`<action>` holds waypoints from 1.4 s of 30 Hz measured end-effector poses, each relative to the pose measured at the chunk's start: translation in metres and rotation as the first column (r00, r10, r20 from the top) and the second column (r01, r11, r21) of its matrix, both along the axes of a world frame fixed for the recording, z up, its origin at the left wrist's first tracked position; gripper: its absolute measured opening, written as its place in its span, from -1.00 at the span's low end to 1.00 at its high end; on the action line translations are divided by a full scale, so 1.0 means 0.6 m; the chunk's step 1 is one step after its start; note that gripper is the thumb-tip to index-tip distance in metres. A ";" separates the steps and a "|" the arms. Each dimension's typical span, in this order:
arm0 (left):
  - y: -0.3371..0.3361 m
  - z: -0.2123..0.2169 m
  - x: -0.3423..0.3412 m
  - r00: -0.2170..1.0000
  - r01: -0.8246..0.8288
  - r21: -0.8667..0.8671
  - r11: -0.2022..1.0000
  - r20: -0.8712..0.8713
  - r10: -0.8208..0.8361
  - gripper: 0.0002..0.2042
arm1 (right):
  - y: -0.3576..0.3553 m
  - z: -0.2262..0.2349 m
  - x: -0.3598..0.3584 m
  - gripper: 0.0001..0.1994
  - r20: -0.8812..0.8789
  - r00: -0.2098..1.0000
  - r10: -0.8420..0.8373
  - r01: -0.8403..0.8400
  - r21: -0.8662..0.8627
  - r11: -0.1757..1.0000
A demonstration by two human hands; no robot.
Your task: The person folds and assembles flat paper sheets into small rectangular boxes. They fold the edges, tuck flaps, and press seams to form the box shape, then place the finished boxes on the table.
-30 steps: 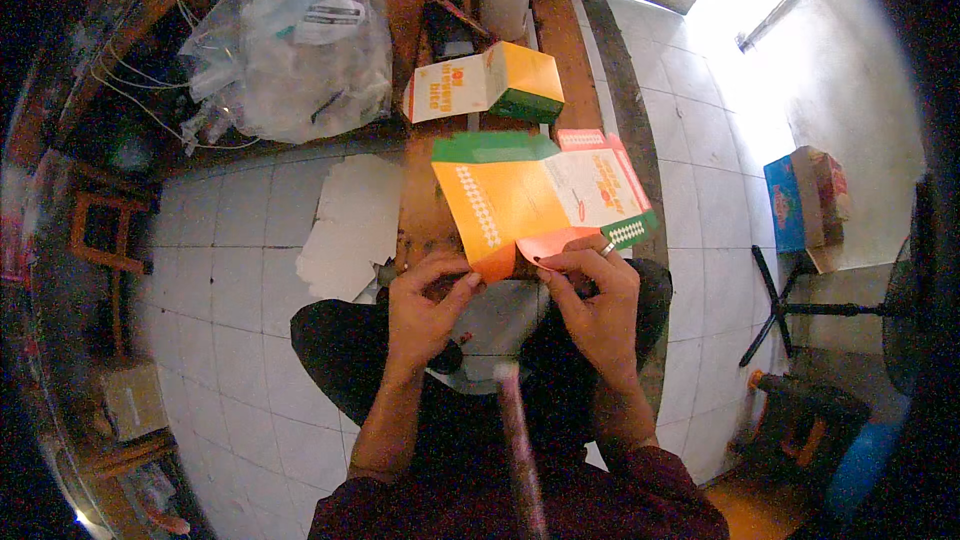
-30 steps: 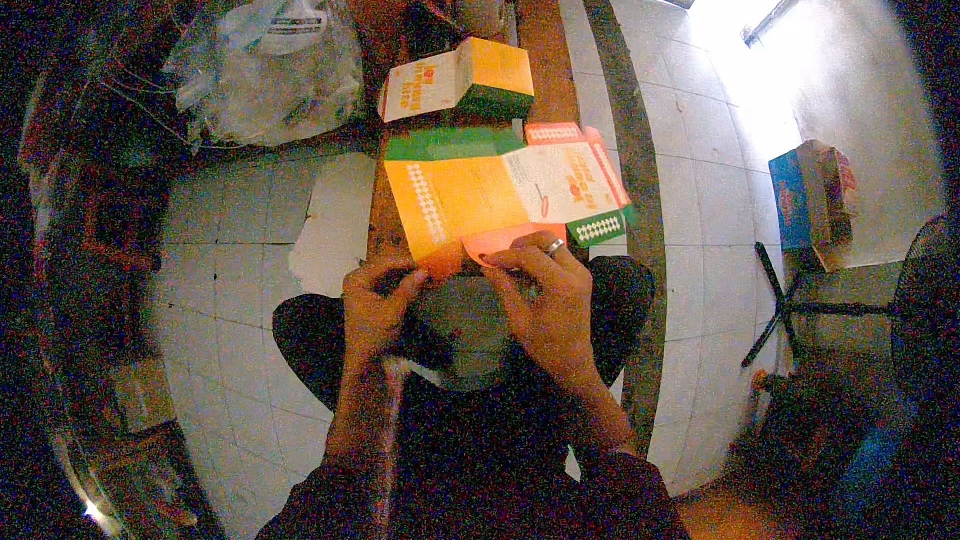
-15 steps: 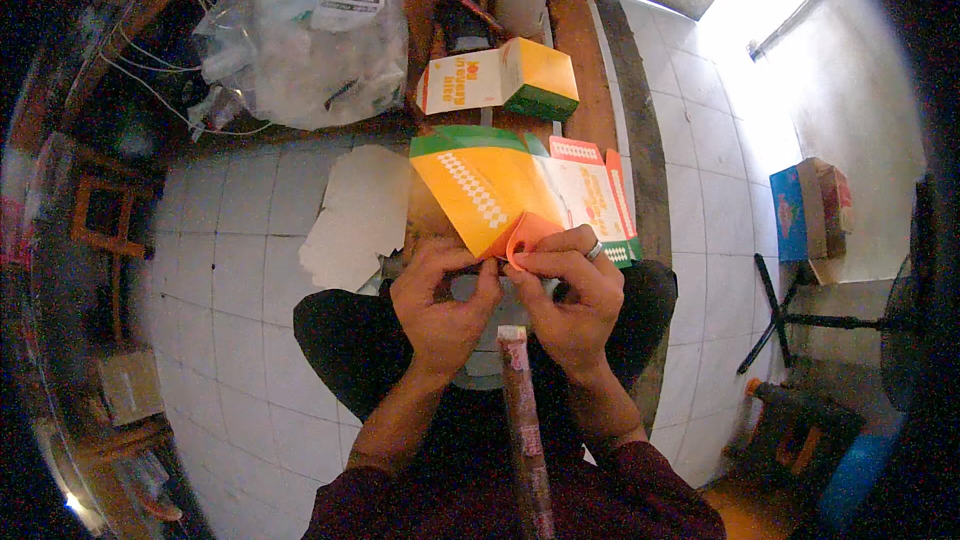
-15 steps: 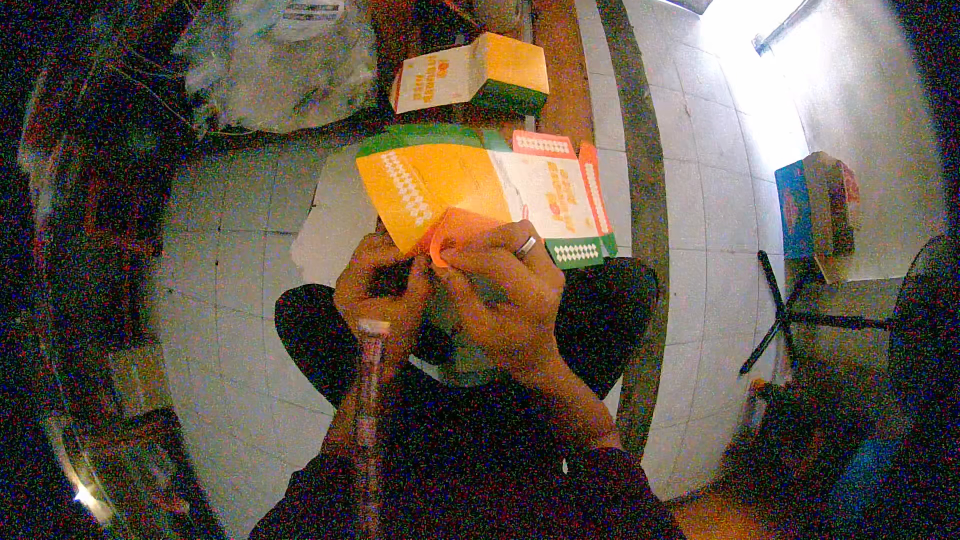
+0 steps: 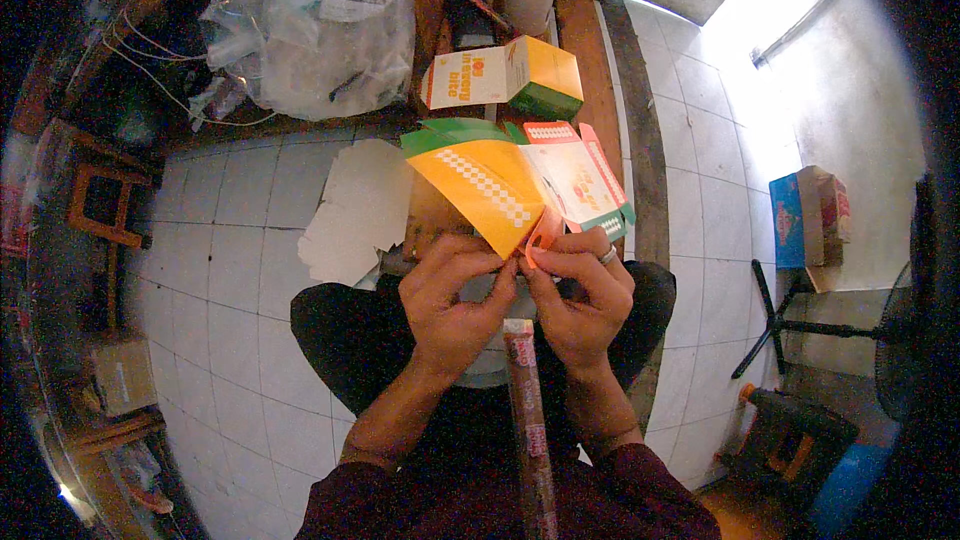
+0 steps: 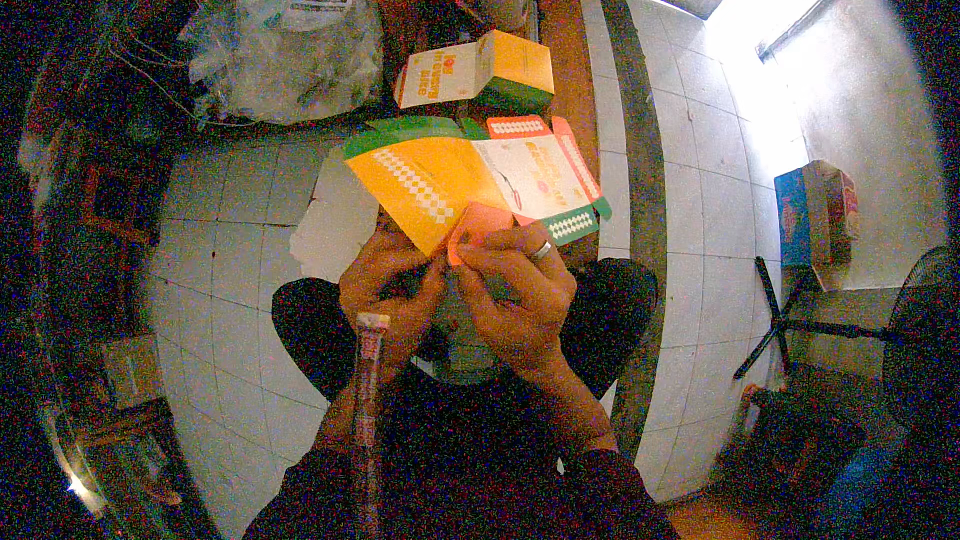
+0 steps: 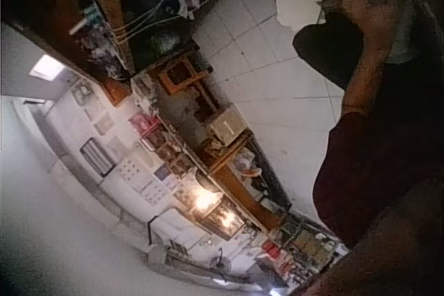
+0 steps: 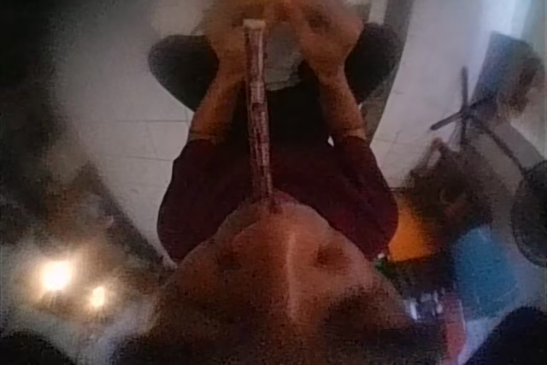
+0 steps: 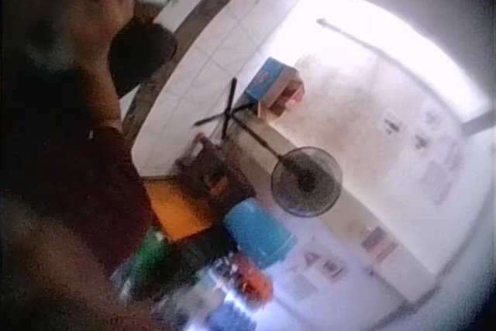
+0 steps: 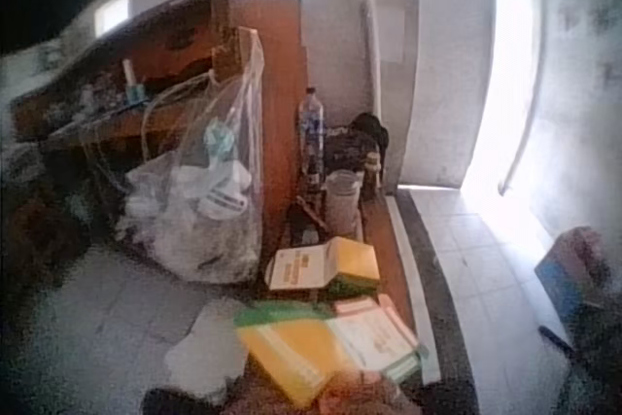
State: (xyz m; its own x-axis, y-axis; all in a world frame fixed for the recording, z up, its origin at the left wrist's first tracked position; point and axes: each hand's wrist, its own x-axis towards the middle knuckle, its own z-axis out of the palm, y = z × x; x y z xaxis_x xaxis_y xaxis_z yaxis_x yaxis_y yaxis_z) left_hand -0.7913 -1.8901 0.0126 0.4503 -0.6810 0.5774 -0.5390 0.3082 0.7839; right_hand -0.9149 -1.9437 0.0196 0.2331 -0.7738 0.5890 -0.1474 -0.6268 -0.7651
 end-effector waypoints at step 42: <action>-0.020 -0.007 0.032 0.960 -0.087 0.173 0.981 -0.248 0.129 -0.73 | -0.031 0.022 0.010 -0.73 -0.292 0.956 -0.028 -0.094 -0.393 0.915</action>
